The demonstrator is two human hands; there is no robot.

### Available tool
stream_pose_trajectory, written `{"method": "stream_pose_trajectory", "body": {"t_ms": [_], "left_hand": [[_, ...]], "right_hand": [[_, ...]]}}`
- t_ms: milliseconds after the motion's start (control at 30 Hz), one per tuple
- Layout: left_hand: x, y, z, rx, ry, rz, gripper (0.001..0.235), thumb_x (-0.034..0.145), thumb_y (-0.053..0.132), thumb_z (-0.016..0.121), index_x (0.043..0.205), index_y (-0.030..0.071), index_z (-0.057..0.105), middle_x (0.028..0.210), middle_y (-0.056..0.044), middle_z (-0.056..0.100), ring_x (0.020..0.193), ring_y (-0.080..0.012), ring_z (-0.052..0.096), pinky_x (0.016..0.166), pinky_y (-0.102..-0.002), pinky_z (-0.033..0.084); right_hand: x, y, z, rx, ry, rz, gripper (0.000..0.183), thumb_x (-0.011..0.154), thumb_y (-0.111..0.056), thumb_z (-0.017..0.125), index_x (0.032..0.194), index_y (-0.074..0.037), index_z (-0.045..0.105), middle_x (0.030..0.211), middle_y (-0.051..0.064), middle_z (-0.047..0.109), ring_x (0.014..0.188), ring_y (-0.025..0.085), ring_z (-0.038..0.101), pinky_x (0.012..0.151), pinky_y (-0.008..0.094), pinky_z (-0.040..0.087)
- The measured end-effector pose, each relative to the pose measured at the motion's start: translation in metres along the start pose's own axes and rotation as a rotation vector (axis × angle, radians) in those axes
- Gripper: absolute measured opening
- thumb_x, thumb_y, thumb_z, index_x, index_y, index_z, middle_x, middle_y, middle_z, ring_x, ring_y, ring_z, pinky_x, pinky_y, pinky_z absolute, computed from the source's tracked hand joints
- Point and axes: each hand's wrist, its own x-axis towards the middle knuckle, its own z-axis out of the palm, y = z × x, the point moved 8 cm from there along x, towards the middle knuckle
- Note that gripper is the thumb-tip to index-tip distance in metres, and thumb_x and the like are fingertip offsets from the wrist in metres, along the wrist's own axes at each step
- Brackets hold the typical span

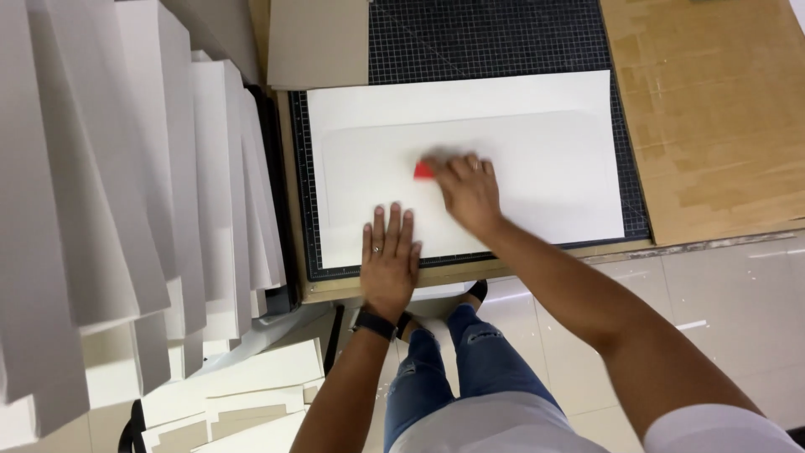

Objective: Assembling a cardboard structure by applying glue with a roller, positioning panels, and smoothing a top sheet with a scraper.

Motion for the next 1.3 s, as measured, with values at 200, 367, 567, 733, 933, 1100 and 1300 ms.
{"method": "stream_pose_trajectory", "body": {"t_ms": [200,367,567,733,933,1100,1300], "left_hand": [[-0.004,-0.002,0.002,-0.003,-0.015,-0.002,0.061,0.111,0.039,0.042,0.166,0.021,0.022,0.174,-0.004,0.015,0.16,-0.0298,0.009,0.13,-0.046,0.007],[-0.004,-0.003,0.002,0.007,0.001,-0.006,0.06,0.11,0.039,0.042,0.165,0.02,0.027,0.173,-0.003,0.02,0.16,-0.0289,0.011,0.13,-0.046,0.006],[-0.003,-0.001,0.001,0.005,0.018,0.008,0.058,0.11,0.038,0.044,0.164,0.021,0.03,0.173,-0.003,0.021,0.16,-0.0283,0.012,0.13,-0.046,0.007],[-0.003,-0.001,0.004,-0.003,-0.009,0.012,0.058,0.11,0.039,0.043,0.164,0.021,0.031,0.173,-0.003,0.022,0.16,-0.0283,0.011,0.13,-0.046,0.006],[-0.001,0.001,-0.002,-0.017,0.005,0.023,0.057,0.11,0.038,0.041,0.164,0.02,0.031,0.172,-0.003,0.024,0.16,-0.0289,0.013,0.13,-0.045,0.006],[-0.004,-0.001,0.004,0.002,-0.084,0.003,0.059,0.11,0.04,0.038,0.165,0.022,0.027,0.174,-0.001,0.017,0.16,-0.0281,0.007,0.13,-0.045,0.003],[-0.002,0.003,0.002,-0.019,-0.084,0.003,0.059,0.109,0.036,0.04,0.165,0.021,0.028,0.173,-0.002,0.019,0.16,-0.0288,0.009,0.13,-0.046,0.003]], "right_hand": [[0.064,0.031,0.02,0.002,0.039,0.076,0.037,0.099,-0.018,0.066,0.135,-0.022,0.065,0.093,0.002,0.057,0.089,0.029,0.055,0.079,0.045,0.044],[0.049,0.03,0.023,0.014,0.0,0.058,0.035,0.1,-0.023,0.065,0.135,-0.026,0.066,0.093,-0.001,0.054,0.091,0.026,0.053,0.081,0.042,0.043],[0.025,0.003,-0.008,0.0,0.021,0.084,0.036,0.098,-0.021,0.066,0.134,-0.024,0.065,0.094,0.003,0.055,0.091,0.029,0.054,0.079,0.045,0.044],[-0.023,-0.007,-0.033,0.075,-0.081,0.036,0.032,0.101,-0.028,0.06,0.133,-0.028,0.068,0.093,-0.001,0.057,0.093,0.024,0.057,0.082,0.041,0.047],[0.016,0.028,-0.008,-0.258,0.025,0.469,0.037,0.098,-0.015,0.058,0.134,-0.009,0.06,0.09,0.013,0.065,0.081,0.035,0.064,0.064,0.048,0.053],[-0.002,-0.045,-0.01,-0.123,0.027,0.232,0.033,0.094,-0.011,0.057,0.124,-0.017,0.069,0.085,0.007,0.066,0.073,0.027,0.062,0.058,0.042,0.049],[-0.098,0.185,-0.082,-0.477,0.068,0.8,0.05,0.094,-0.023,0.075,0.138,-0.014,0.055,0.099,0.007,0.061,0.088,0.027,0.069,0.073,0.042,0.06]]}}
